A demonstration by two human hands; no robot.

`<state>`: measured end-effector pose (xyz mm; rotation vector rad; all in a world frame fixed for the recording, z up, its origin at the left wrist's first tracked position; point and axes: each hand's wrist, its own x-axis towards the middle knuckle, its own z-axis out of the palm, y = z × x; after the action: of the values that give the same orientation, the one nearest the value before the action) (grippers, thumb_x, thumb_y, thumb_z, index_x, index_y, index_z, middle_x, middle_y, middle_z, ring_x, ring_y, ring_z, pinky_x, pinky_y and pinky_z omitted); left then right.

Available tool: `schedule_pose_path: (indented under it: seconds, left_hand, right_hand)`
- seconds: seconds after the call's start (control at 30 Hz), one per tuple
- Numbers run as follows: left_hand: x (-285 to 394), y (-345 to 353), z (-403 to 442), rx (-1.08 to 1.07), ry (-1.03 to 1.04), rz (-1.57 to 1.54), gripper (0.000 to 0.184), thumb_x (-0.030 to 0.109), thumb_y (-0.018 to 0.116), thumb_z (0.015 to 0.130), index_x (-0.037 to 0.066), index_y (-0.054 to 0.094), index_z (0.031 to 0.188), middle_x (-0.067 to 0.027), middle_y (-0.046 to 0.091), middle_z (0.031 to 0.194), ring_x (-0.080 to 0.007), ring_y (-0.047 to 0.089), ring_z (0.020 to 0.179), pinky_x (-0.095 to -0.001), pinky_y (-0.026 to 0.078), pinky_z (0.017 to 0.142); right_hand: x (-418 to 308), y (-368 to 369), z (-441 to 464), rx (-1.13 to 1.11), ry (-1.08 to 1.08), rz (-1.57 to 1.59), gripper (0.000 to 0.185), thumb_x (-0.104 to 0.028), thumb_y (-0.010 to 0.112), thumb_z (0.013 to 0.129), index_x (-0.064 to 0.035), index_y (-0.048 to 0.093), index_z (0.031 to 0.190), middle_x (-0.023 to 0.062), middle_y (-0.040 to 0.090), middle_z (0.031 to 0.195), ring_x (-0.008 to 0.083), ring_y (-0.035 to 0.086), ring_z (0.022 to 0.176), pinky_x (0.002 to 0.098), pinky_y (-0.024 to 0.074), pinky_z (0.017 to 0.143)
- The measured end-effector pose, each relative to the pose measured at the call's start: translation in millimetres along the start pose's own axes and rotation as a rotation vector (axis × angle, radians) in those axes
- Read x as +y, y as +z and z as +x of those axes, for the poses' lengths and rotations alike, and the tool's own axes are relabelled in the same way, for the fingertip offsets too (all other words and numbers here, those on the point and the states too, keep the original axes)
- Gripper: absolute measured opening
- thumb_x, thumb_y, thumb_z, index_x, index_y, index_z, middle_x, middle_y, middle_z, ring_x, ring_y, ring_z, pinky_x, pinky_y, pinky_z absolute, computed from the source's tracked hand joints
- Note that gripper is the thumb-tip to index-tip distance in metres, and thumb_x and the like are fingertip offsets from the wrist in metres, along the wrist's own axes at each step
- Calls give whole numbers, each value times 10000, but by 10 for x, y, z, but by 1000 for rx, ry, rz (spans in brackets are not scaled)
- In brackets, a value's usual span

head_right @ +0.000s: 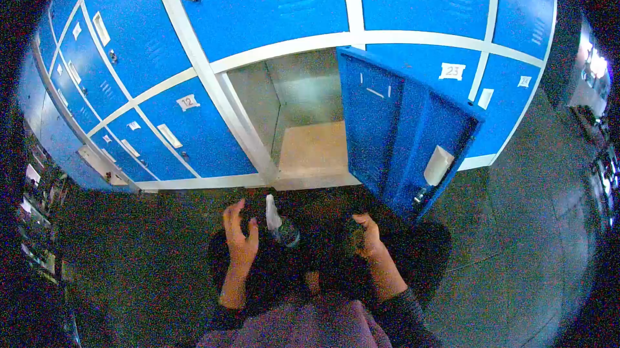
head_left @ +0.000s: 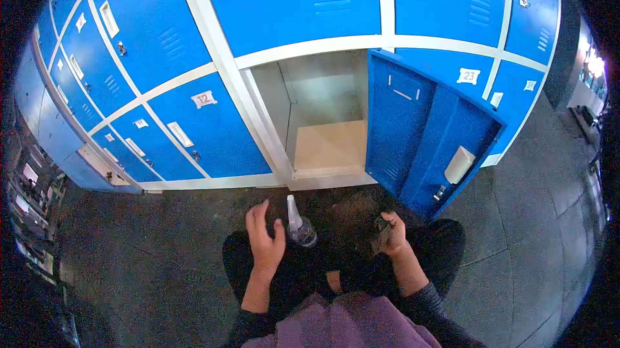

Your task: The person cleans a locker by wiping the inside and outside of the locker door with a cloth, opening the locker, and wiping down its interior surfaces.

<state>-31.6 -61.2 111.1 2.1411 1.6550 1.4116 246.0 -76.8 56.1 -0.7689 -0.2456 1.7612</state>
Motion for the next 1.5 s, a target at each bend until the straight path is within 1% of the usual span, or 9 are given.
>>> schedule_pose_path:
  seconds: [0.1,0.3,0.57,0.8,0.97,1.07,1.17,1.37,1.5]
  left_hand:
    - [308,69,86,-264,89,-284,483,128,613,797,31,420,1229,-167,483,1116,-290,466,1058,-380,368,924]
    - [655,362,62,-599,-520,-926,381,142,593,855,36,439,1187,-53,526,1076,-139,494,1017,-276,396,886]
    - [484,530,-27,-618,-329,-657,279,188,598,861,52,482,1074,19,457,853,-65,443,822,-196,364,703]
    - [647,347,164,-439,-682,-817,190,259,575,875,111,491,961,89,335,613,0,294,551,-190,192,477]
    - [697,359,218,-352,-470,-864,160,229,554,891,104,486,965,84,370,651,3,311,576,-181,234,495]
    - [784,248,268,-365,-437,-832,158,213,544,898,96,482,983,82,398,680,5,329,594,-175,263,511]
    - [842,218,262,-353,-473,-859,168,209,539,901,87,474,997,76,422,715,0,352,619,-172,288,534]
    - [900,250,244,-379,-403,-934,176,190,521,910,68,469,1027,43,457,808,-35,410,746,-188,349,658]
    - [813,213,301,-344,-400,-839,213,183,535,900,65,464,1063,21,471,865,-52,444,847,-200,369,732]
  right_hand:
    - [32,213,-102,-16,-97,46,330,-306,522,718,-45,608,901,97,635,819,263,602,698,382,489,688]
    - [48,269,-196,-191,-71,90,421,-270,498,725,-8,564,1048,127,608,1019,289,570,915,412,433,845]
    - [-26,573,-230,-143,-97,220,426,-353,479,809,-14,553,1055,111,607,1007,249,577,898,366,464,786]
    - [29,264,-47,62,-67,-173,448,-356,551,820,-45,521,1140,106,563,1108,272,531,1012,427,410,889]
    - [14,289,-39,183,-74,-432,592,-352,577,807,-77,405,1303,91,405,1323,255,399,1191,440,307,974]
    - [139,-178,208,-171,-88,-375,747,-379,603,795,-31,269,1365,90,386,1342,231,386,1217,363,333,976]
    - [-44,375,-281,-144,-68,-504,835,-436,637,761,-42,238,1380,83,375,1351,227,389,1216,372,332,983]
    - [184,51,4,-431,22,-235,712,-300,566,851,-18,197,1391,104,346,1368,221,378,1219,335,340,971]
    - [34,70,-25,-214,-105,-298,626,-223,565,858,-25,257,1365,101,436,1287,212,457,1139,344,390,930]
